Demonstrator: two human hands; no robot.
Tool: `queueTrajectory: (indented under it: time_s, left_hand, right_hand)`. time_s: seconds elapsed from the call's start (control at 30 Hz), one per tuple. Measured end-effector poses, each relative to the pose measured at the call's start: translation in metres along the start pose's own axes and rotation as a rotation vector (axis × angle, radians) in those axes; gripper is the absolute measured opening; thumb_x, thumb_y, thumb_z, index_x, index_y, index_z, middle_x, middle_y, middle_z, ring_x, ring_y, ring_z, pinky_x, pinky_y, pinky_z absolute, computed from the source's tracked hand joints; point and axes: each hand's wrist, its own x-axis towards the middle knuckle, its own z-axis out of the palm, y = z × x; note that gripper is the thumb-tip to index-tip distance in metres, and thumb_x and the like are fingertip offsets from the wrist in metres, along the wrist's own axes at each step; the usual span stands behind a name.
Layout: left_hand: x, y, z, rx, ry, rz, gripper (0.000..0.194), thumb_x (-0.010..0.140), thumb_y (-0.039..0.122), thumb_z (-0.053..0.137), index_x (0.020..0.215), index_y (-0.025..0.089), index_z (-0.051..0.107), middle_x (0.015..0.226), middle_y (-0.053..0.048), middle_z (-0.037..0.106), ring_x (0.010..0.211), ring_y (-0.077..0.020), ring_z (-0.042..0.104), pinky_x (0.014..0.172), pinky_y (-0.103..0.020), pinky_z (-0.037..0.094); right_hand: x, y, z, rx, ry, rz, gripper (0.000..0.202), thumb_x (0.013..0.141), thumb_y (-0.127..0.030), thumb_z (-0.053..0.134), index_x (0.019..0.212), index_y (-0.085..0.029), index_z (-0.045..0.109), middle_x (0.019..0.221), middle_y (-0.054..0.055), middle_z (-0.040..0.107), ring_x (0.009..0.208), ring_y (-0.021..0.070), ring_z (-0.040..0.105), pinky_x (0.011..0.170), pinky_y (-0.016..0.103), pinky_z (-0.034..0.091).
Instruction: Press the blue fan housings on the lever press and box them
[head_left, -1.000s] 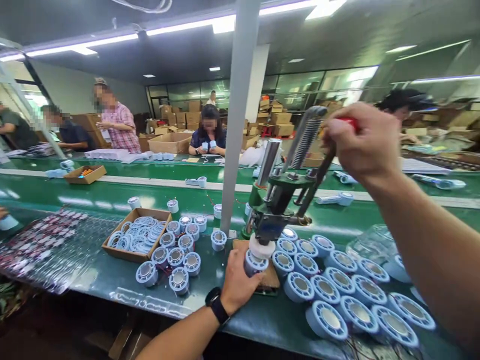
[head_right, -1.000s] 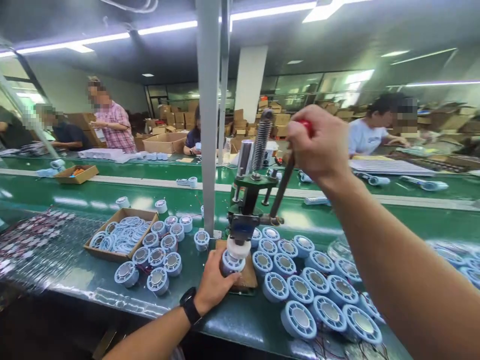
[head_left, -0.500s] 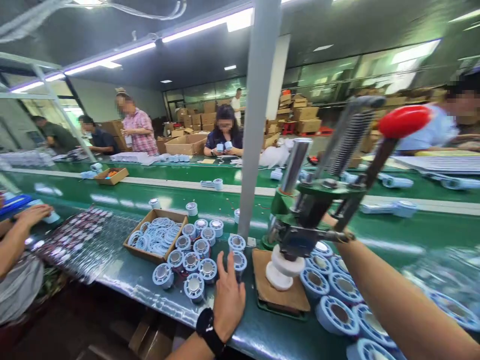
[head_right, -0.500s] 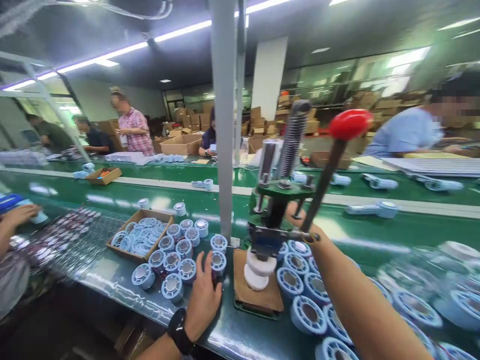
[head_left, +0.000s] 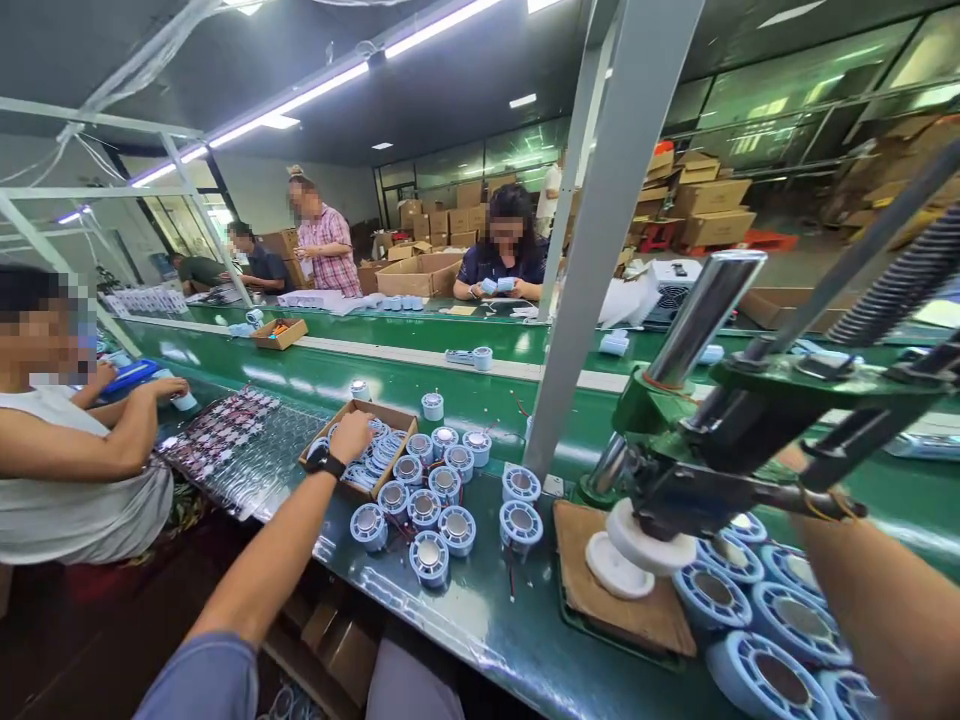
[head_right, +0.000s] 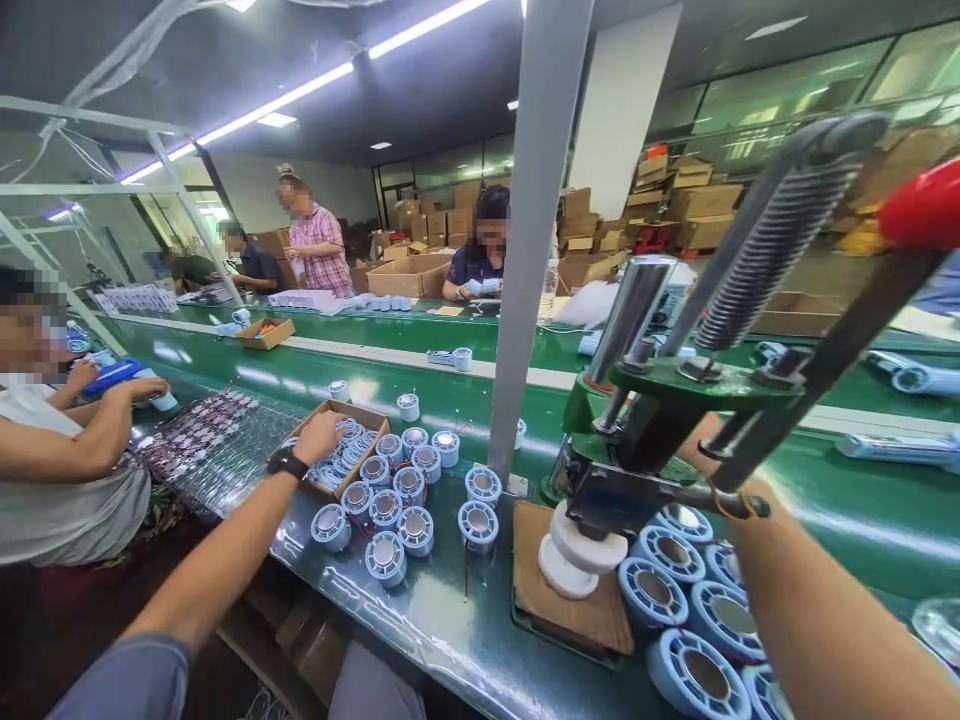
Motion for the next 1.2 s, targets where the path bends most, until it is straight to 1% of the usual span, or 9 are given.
queueTrajectory:
  time_s: [0.13,0.27,0.4,0.47,0.53,0.73,0.87,0.97,1.2]
  left_hand:
    - [0.021,-0.011,0.0,0.005,-0.02,0.028,0.02,0.086,0.007,0.062,0.068,0.008,0.055,0.068,0.004,0.059,0.088,-0.0139,0.064,0.101,-0.039,0.045]
    - [0.002,0.012,-0.005,-0.033,0.0,0.096,0.021,0.094,0.01,0.045,0.085,0.004,0.064,0.08,0.001,0.063,0.104,-0.0187,0.06,0.108,-0.045,0.038]
    - [-0.077,0.068,0.014,-0.164,-0.198,0.3,0.023,0.089,0.018,0.059,0.11,0.019,0.068,0.091,0.003,0.069,0.089,-0.0158,0.063,0.093,-0.031,0.049]
    - [-0.127,0.097,0.035,-0.3,-0.52,0.553,0.029,0.089,0.016,0.056,0.113,0.026,0.069,0.096,0.001,0.07,0.087,-0.0165,0.064,0.086,-0.027,0.051]
    - [-0.164,0.119,0.058,-0.278,-0.667,0.665,0.034,0.091,0.012,0.048,0.113,0.025,0.07,0.094,-0.004,0.069,0.089,-0.0192,0.063,0.084,-0.029,0.052]
    - [-0.199,0.127,0.101,-0.328,-0.513,0.688,0.055,0.087,-0.001,0.034,0.127,0.023,0.061,0.139,-0.008,0.052,0.126,-0.0222,0.047,0.107,-0.041,0.045]
    - [-0.215,0.128,0.106,-0.258,-0.368,0.493,0.05,0.088,0.023,0.061,0.137,0.017,0.051,0.135,-0.013,0.052,0.123,-0.0305,0.046,0.105,-0.051,0.043]
    - [-0.22,0.134,0.107,-0.218,-0.405,0.461,0.061,0.085,0.02,0.064,0.143,0.018,0.044,0.132,-0.012,0.055,0.116,-0.0306,0.048,0.101,-0.05,0.045]
    - [-0.216,0.127,0.115,-0.312,-0.436,0.543,0.069,0.081,0.018,0.068,0.144,0.02,0.041,0.14,-0.009,0.052,0.12,-0.03,0.045,0.106,-0.051,0.041]
  right_hand:
    - [-0.041,0.012,-0.065,-0.317,0.183,0.271,0.053,0.078,-0.069,0.063,0.056,-0.021,0.06,0.057,0.012,0.051,0.072,0.0288,0.059,0.064,0.048,0.043]
    - [-0.151,-0.025,-0.105,-0.385,0.133,0.071,0.061,0.068,-0.084,0.055,0.101,-0.036,0.072,0.094,0.016,0.067,0.089,0.0321,0.062,0.07,0.053,0.044]
    - [-0.246,-0.099,-0.051,-0.216,-0.311,-0.073,0.028,0.084,-0.045,0.061,0.111,-0.045,0.068,0.119,0.007,0.065,0.107,0.0277,0.065,0.078,0.042,0.057]
    - [-0.264,-0.121,-0.008,-0.117,-0.55,0.003,0.036,0.081,-0.023,0.058,0.111,-0.04,0.069,0.127,0.004,0.061,0.11,0.0238,0.065,0.087,0.036,0.059]
    - [-0.269,-0.129,0.026,-0.061,-0.636,0.076,0.046,0.073,-0.01,0.053,0.109,-0.034,0.07,0.13,0.004,0.058,0.115,0.0232,0.062,0.097,0.037,0.055]
    - [-0.279,-0.115,0.062,-0.001,-0.424,0.098,0.036,0.063,-0.003,0.04,0.079,-0.021,0.068,0.142,0.003,0.048,0.135,0.0268,0.043,0.111,0.051,0.04]
    - [-0.297,-0.111,0.087,0.064,-0.099,0.232,0.035,0.082,-0.017,0.051,0.115,-0.022,0.063,0.146,0.011,0.042,0.135,0.0265,0.043,0.109,0.046,0.044]
    - [-0.309,-0.105,0.106,0.032,0.093,0.32,0.039,0.087,-0.03,0.058,0.125,-0.021,0.056,0.135,0.013,0.05,0.124,0.0256,0.053,0.102,0.044,0.049]
    - [-0.328,-0.097,0.108,0.0,0.199,0.32,0.041,0.087,-0.032,0.061,0.126,-0.02,0.055,0.124,0.01,0.062,0.114,0.0228,0.061,0.1,0.04,0.051]
